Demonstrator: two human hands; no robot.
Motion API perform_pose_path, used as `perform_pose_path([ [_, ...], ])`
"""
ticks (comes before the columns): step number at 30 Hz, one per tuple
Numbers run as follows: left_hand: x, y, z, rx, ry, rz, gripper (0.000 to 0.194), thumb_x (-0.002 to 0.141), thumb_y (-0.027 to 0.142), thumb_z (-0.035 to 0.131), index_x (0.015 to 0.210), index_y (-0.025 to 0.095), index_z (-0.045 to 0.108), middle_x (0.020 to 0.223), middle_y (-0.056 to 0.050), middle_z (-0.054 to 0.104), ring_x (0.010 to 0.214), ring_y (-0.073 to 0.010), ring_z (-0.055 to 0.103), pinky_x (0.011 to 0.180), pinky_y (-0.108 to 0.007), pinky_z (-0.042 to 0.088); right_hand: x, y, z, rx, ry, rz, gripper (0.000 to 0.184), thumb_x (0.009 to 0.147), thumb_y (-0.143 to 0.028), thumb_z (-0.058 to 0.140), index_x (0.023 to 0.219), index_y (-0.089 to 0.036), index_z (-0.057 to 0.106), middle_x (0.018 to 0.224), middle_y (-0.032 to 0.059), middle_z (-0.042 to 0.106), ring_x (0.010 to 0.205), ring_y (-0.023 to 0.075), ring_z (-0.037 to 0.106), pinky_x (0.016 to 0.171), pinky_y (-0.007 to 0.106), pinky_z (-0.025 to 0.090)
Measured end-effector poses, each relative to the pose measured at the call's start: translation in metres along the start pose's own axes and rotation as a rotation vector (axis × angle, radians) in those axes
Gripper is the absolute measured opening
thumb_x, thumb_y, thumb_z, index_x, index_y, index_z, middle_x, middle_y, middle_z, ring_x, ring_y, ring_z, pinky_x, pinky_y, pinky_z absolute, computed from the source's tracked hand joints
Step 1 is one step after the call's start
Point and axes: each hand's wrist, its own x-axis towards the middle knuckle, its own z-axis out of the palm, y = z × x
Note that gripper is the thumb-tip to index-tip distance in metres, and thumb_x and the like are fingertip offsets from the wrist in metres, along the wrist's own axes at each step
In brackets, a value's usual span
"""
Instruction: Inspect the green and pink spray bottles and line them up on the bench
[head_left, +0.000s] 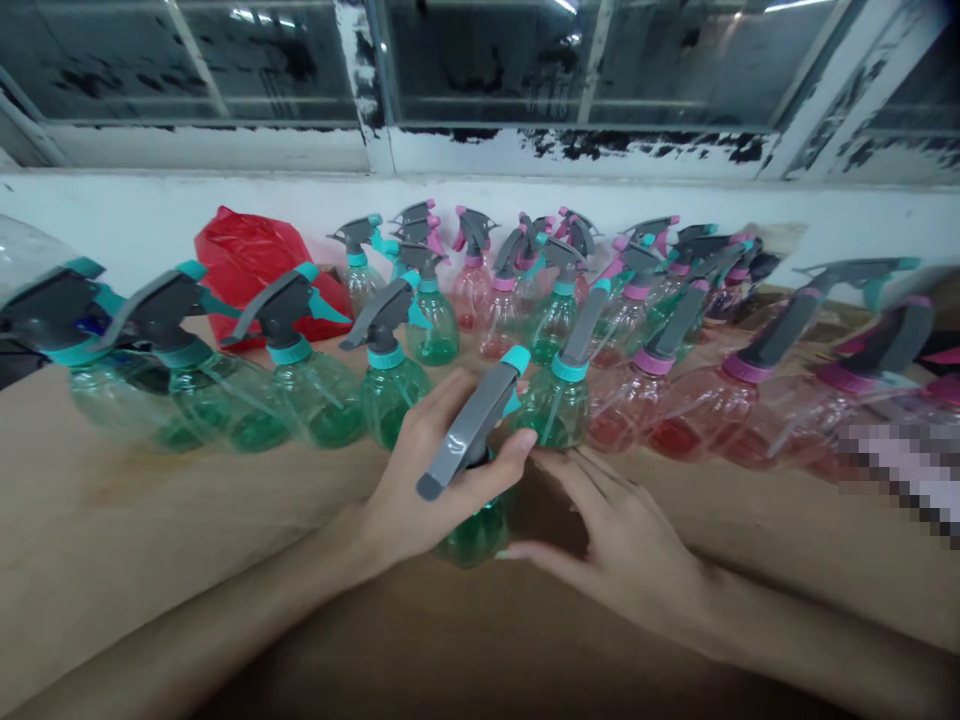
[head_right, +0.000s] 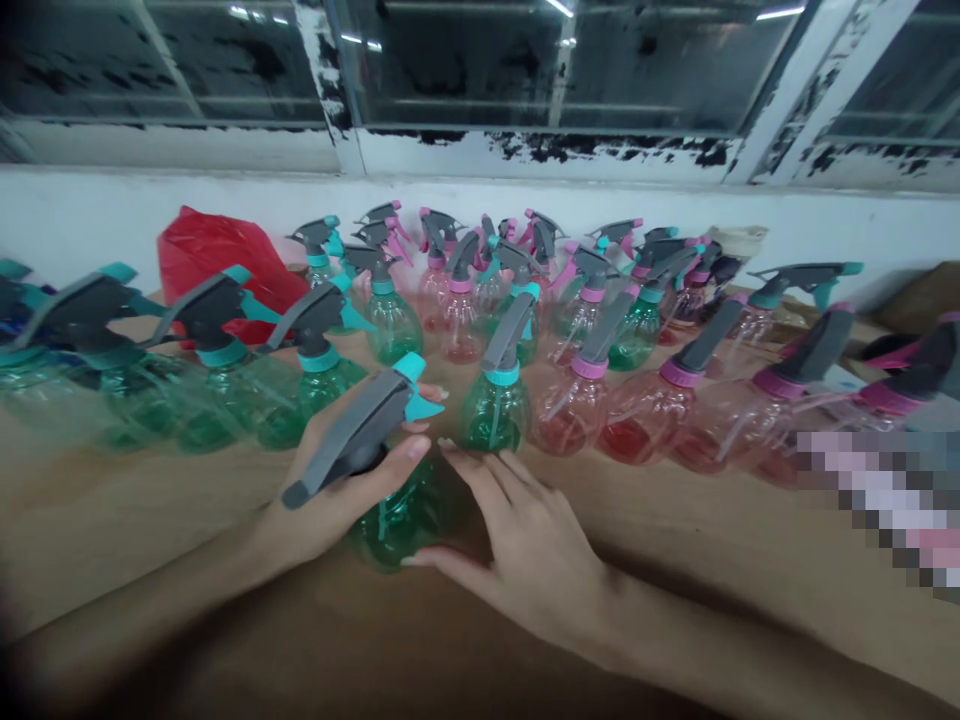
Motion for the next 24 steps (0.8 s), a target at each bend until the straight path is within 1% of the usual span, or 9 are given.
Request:
perform_pose_path([
  [3,0.000,-0.001,0.000,-0.027,-0.031,0.013,0.026,0.084,0.039,0.061,0.104,0.023,0.057,0.102,-0.006,0.065,0.093,-0.0247,0.064,0.086,-0.042,0.052,0.014,-0.018,0.004,-0.045,0.091,0.073,0.071,0.077,-0.067,0.056,0.122,-0.013,0.051,0.112,0.0159,0.065,0.107,0.0329,0.059,0.079,0.046,0.055],
  [5,0.000,-0.001,-0.002,-0.038,-0.055,0.007,0.029,0.083,0.039,0.063,0.106,0.023,0.056,0.096,-0.004,0.066,0.090,-0.0234,0.065,0.085,-0.041,0.051,0.023,-0.027,0.006,-0.034,0.129,0.070,0.067,0.075,-0.067,0.059,0.113,-0.012,0.055,0.105,0.0157,0.065,0.103,0.0331,0.058,0.078,0.047,0.054],
  [7,0.000,-0.001,-0.005,-0.074,-0.084,0.008,0.040,0.082,0.038,0.066,0.117,0.024,0.052,0.107,-0.004,0.065,0.096,-0.0228,0.064,0.088,-0.039,0.050,0.030,-0.033,0.006,-0.011,0.142,0.056,0.055,0.078,-0.060,0.061,0.106,-0.013,0.057,0.104,0.0140,0.065,0.101,0.0312,0.058,0.079,0.045,0.052],
  [10,-0.007,-0.007,-0.014,-0.112,-0.115,0.018,0.064,0.078,0.037,0.071,0.133,0.028,0.039,0.133,-0.004,0.053,0.114,-0.0232,0.056,0.097,-0.038,0.045,0.036,-0.037,0.004,0.015,0.117,0.043,0.038,0.083,-0.046,0.061,0.102,-0.015,0.056,0.101,0.0106,0.065,0.098,0.0280,0.057,0.078,0.042,0.051],
  [12,-0.019,-0.015,-0.022,-0.095,-0.099,0.006,0.068,0.078,0.039,0.071,0.136,0.030,0.035,0.138,-0.003,0.048,0.121,-0.0231,0.050,0.102,-0.038,0.040,0.038,-0.036,0.003,-0.014,0.103,0.045,0.034,0.083,-0.045,0.060,0.098,-0.015,0.056,0.095,0.0097,0.065,0.095,0.0280,0.057,0.077,0.041,0.050],
  [15,-0.041,-0.027,-0.034,-0.052,0.029,-0.047,0.045,0.088,0.042,0.059,0.128,0.032,0.043,0.134,-0.001,0.051,0.123,-0.0229,0.047,0.104,-0.041,0.035,0.042,-0.033,0.002,-0.116,0.094,0.068,0.040,0.084,-0.052,0.058,0.097,-0.014,0.057,0.095,0.0110,0.064,0.097,0.0303,0.056,0.077,0.043,0.050],
  [17,-0.055,-0.033,-0.043,-0.027,0.100,-0.111,0.028,0.093,0.043,0.050,0.119,0.032,0.050,0.123,-0.001,0.056,0.116,-0.0224,0.051,0.097,-0.040,0.039,0.047,-0.031,0.003,-0.202,0.086,0.088,0.048,0.083,-0.057,0.056,0.100,-0.013,0.058,0.097,0.0123,0.065,0.099,0.0315,0.056,0.077,0.043,0.050],
  [20,-0.069,-0.039,-0.053,-0.010,0.071,-0.217,0.022,0.095,0.044,0.044,0.108,0.029,0.055,0.108,-0.001,0.062,0.096,-0.0209,0.058,0.086,-0.038,0.043,0.058,-0.028,0.004,-0.322,0.080,0.128,0.055,0.083,-0.062,0.053,0.104,-0.011,0.059,0.098,0.0138,0.067,0.099,0.0323,0.059,0.070,0.041,0.052],
  [24,-0.074,-0.043,-0.061,-0.055,-0.008,-0.278,0.021,0.095,0.043,0.043,0.104,0.029,0.056,0.105,0.001,0.063,0.097,-0.0204,0.059,0.088,-0.036,0.045,0.073,-0.025,0.007,-0.393,0.084,0.164,0.058,0.083,-0.061,0.055,0.110,-0.010,0.059,0.102,0.0160,0.068,0.100,0.0323,0.062,0.068,0.038,0.054],
])
